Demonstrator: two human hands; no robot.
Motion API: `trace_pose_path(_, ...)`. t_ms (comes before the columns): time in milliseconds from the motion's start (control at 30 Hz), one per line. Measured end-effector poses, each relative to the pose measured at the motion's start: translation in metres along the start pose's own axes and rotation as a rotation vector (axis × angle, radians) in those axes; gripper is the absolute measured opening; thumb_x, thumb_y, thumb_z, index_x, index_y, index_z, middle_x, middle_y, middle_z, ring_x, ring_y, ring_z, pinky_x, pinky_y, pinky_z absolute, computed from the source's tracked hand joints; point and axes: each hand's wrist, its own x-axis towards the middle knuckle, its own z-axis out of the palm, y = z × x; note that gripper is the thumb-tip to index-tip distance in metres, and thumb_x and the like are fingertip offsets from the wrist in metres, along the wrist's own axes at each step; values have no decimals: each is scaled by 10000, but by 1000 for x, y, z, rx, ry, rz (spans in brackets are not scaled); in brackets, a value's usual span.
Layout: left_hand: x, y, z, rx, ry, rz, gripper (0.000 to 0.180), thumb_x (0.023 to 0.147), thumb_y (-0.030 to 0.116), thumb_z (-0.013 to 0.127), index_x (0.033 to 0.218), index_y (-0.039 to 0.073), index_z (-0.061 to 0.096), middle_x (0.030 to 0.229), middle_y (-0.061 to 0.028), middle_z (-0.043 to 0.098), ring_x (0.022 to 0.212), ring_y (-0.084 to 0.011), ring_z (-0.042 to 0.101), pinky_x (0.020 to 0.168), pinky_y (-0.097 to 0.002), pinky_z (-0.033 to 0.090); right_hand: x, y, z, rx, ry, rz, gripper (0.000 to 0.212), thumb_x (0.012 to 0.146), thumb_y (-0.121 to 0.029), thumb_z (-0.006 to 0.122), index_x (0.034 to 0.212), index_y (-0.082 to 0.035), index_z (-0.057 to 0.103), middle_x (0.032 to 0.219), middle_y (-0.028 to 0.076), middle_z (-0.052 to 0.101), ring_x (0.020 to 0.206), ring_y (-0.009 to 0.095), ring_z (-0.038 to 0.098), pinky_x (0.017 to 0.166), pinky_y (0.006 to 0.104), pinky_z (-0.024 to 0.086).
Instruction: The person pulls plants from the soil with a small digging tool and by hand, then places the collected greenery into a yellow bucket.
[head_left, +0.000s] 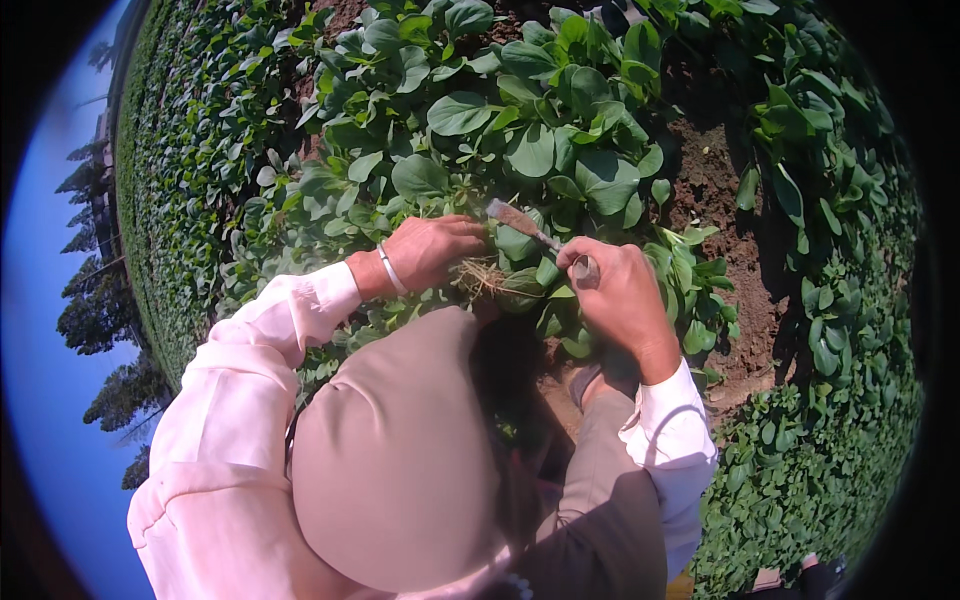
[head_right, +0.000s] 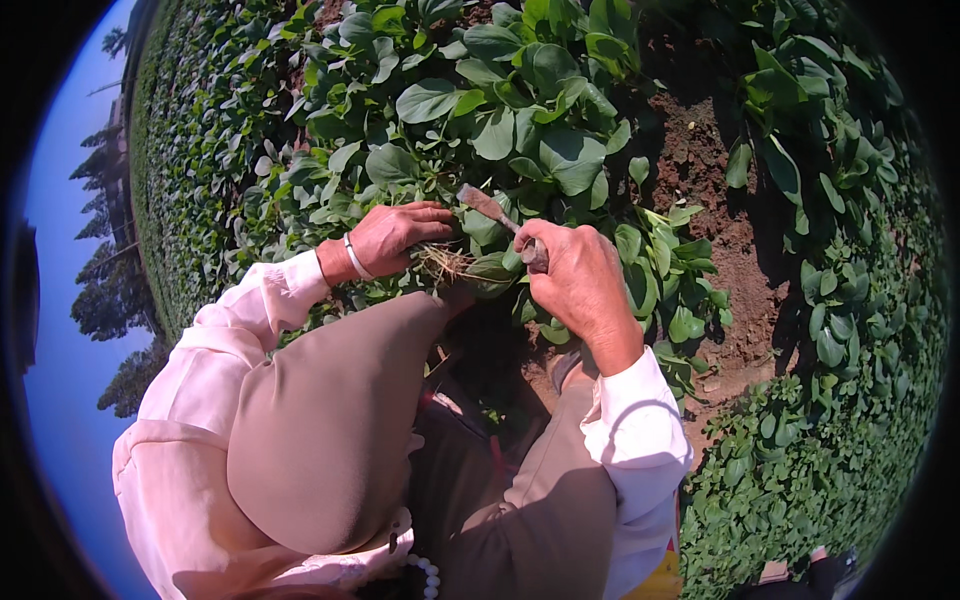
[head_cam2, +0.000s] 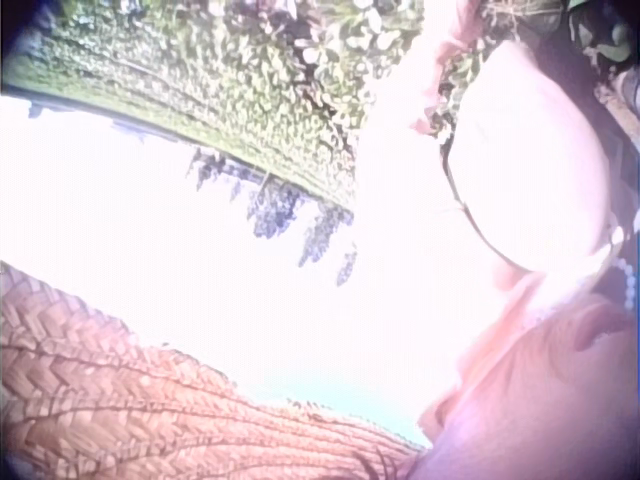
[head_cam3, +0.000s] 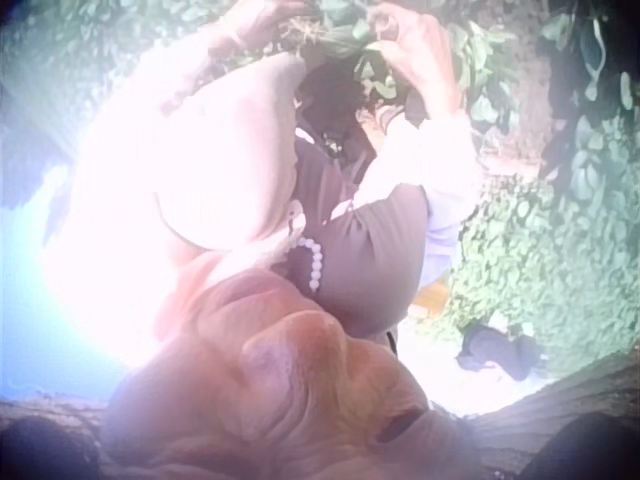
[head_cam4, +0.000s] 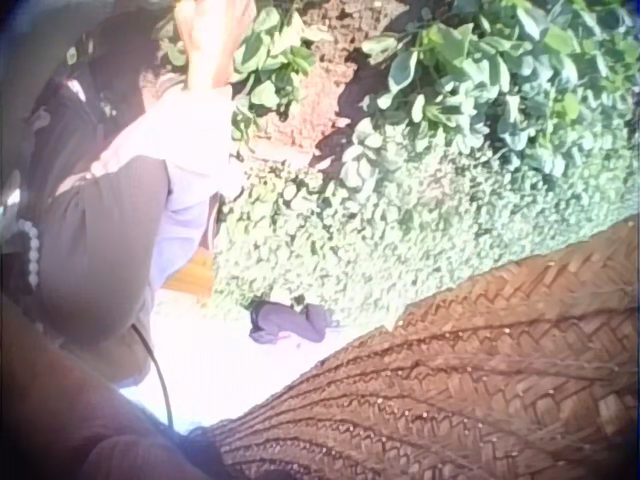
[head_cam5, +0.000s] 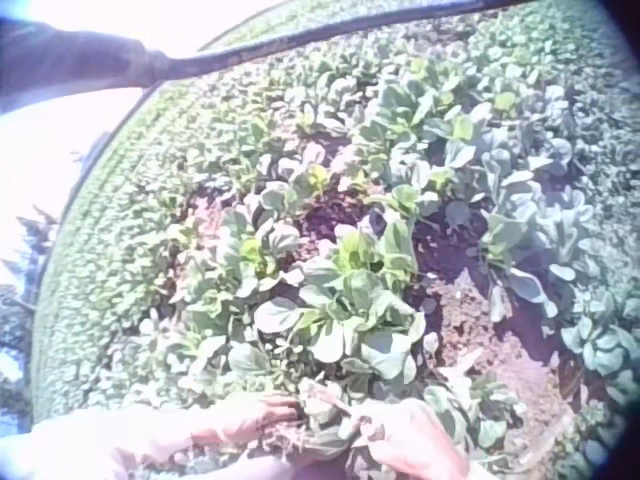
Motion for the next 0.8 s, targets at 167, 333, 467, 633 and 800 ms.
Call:
trace_pose_path(167, 54, 11, -53, -370, 105, -161, 345, 714, 59, 659, 1057, 29, 626, 796, -196, 635, 774, -402, 617, 640, -418, 491, -14, 16, 24, -218, 3, -27, 242, 637, -4, 583, 858, -61, 666, 714, 211, 623, 724, 421, 609, 680, 489, 491)
trace_pose_path(333, 120, -37, 21, -101, 17, -179, 322, 741, 101, 617, 1051, 19, 643, 809, -201, 656, 738, -372, 640, 661, -416, 502, -15, 12, 10, -79, 15, 33, 208, 669, -1, 590, 854, -67, 659, 693, 196, 618, 682, 404, 609, 633, 467, 485)
trace_pose_path(467, 132, -102, 15, -757, 290, -636, 286, 814, 101, 586, 1076, 1, 640, 892, -183, 691, 751, -259, 653, 706, -362, 500, -18, 12, 9, 276, 209, 133, 153, 738, 13, 601, 868, -58, 639, 619, 165, 555, 558, 342, 563, 532, 369, 420)
trace_pose_path(633, 124, -111, 21, -452, 93, -641, 313, 806, 131, 627, 1098, 19, 642, 972, -196, 678, 891, -334, 639, 778, -362, 491, -20, 14, 1, -235, 300, 208, 185, 722, -4, 629, 896, -69, 631, 672, 164, 622, 645, 376, 618, 583, 447, 468)
trace_pose_path(800, 148, -85, 70, 37, 97, -412, 346, 802, 167, 633, 1133, 63, 624, 1106, -182, 635, 1014, -381, 606, 861, -415, 509, -28, 16, -12, -321, 318, 282, 208, 707, -12, 644, 905, -76, 639, 701, 172, 645, 696, 401, 629, 626, 478, 488)
